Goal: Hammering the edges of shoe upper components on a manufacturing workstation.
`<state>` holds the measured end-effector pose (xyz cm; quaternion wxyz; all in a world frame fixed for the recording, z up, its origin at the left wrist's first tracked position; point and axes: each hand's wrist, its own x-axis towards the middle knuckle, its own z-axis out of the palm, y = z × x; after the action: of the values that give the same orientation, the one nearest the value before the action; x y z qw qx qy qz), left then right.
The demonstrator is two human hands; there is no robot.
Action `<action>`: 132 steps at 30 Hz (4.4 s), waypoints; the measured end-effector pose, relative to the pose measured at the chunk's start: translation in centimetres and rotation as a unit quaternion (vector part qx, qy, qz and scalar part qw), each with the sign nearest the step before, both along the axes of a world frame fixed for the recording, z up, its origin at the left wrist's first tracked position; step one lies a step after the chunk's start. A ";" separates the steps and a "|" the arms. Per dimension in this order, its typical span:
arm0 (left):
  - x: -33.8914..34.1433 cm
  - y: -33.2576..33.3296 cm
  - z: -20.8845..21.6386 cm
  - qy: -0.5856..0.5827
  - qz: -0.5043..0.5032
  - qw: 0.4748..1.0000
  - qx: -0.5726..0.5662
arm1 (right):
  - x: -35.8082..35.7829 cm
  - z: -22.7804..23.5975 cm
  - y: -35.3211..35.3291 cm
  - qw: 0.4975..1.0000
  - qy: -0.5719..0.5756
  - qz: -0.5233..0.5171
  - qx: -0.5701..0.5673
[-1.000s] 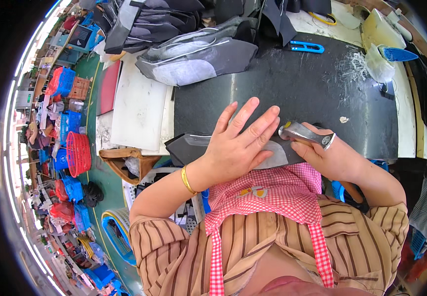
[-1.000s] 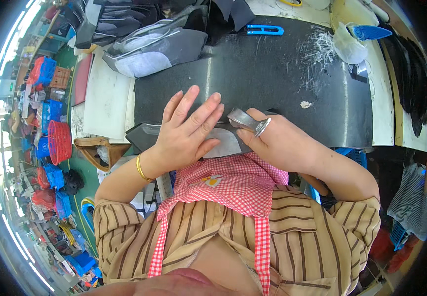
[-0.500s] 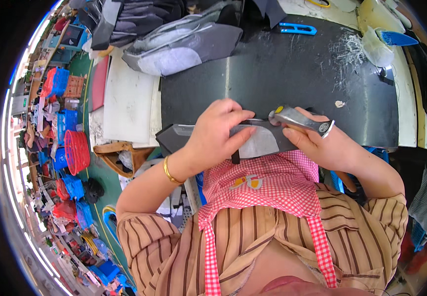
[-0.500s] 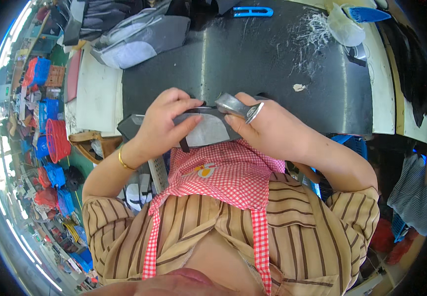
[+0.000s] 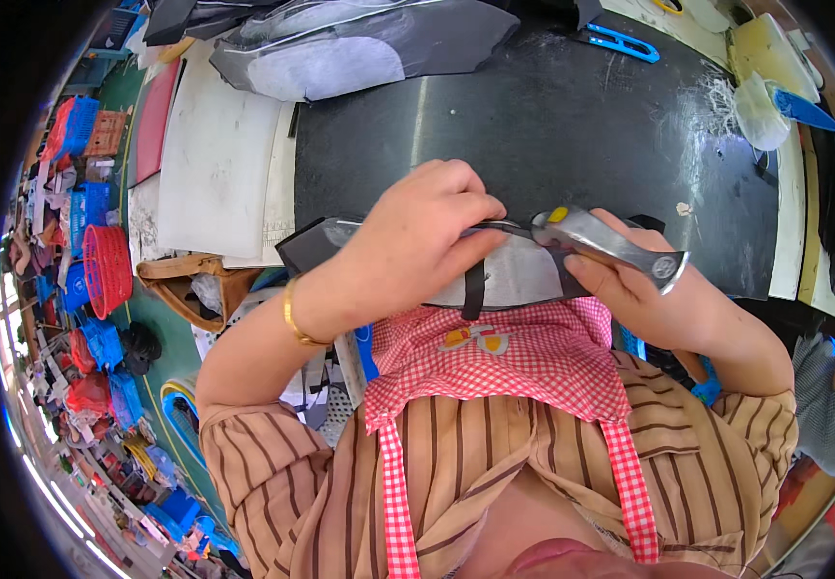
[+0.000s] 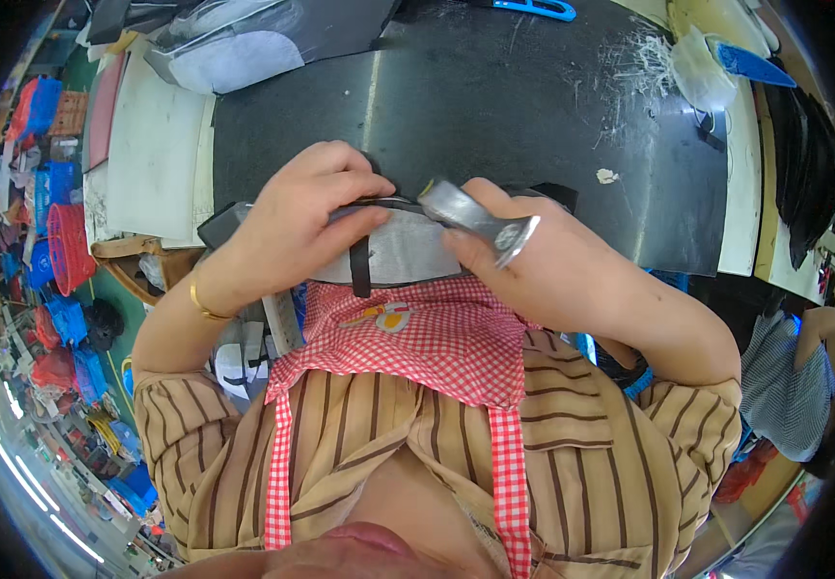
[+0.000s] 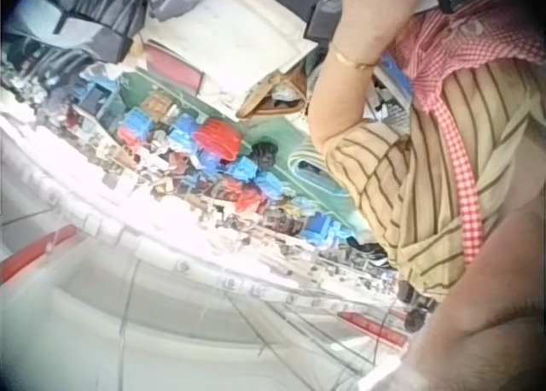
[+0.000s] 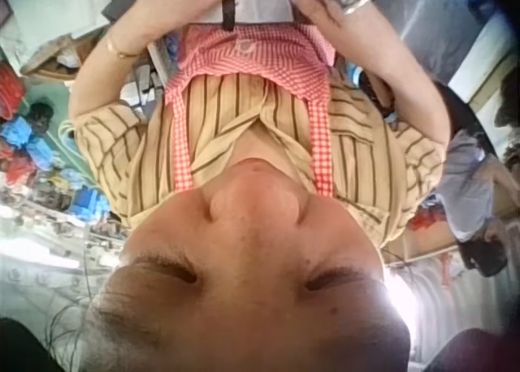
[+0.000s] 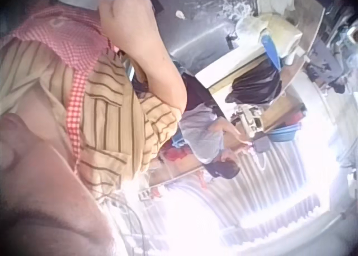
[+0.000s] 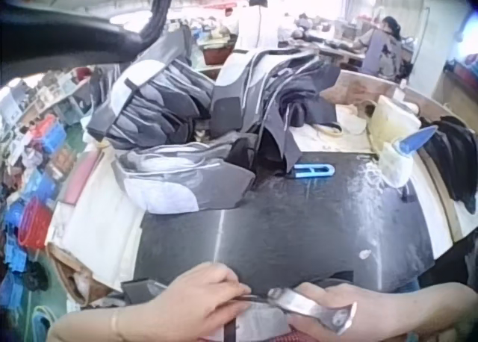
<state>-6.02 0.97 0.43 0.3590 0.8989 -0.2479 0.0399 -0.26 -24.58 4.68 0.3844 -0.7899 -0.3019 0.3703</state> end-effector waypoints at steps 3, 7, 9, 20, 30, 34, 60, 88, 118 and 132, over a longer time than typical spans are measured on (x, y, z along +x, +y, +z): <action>-0.5 0.2 -0.4 0.011 -0.016 1.000 -0.013 | 0.8 1.3 0.4 0.999 -0.029 -0.020 -0.030; -1.3 0.0 -1.5 -0.108 -0.020 0.993 0.038 | -0.4 1.7 1.2 0.995 -0.057 -0.050 0.065; -1.4 0.0 -1.5 -0.133 -0.017 0.990 0.038 | -0.4 -0.3 1.7 0.999 -0.018 0.014 0.036; -1.5 2.0 -0.5 -0.048 0.003 0.999 -0.005 | -0.5 0.9 2.7 0.997 -0.013 0.023 -0.073; -2.6 3.0 -0.3 -0.025 0.059 0.998 -0.012 | -0.5 0.5 4.1 0.997 -0.048 0.049 -0.033; -3.8 2.5 -1.2 -0.082 0.052 0.994 0.048 | 0.0 2.5 5.3 0.999 -0.048 0.000 -0.019; -5.8 6.9 -1.0 -0.066 0.101 0.991 0.060 | 0.0 1.5 10.5 0.987 -0.057 0.126 -0.077; -8.0 10.3 -2.1 -0.159 0.130 0.977 0.062 | -0.2 1.2 15.1 0.988 0.008 0.151 -0.014; -9.3 10.6 -2.6 -0.166 0.225 0.960 0.029 | -0.6 1.9 18.1 0.980 -0.099 0.166 0.042; -9.2 7.8 -0.1 -0.086 0.254 0.957 0.111 | 3.8 0.7 8.1 0.842 0.373 -0.057 0.387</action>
<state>-15.24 8.77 0.29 0.2126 0.9596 -0.0439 0.1791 3.54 -16.48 5.35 0.7627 -0.3955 -0.2089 0.4671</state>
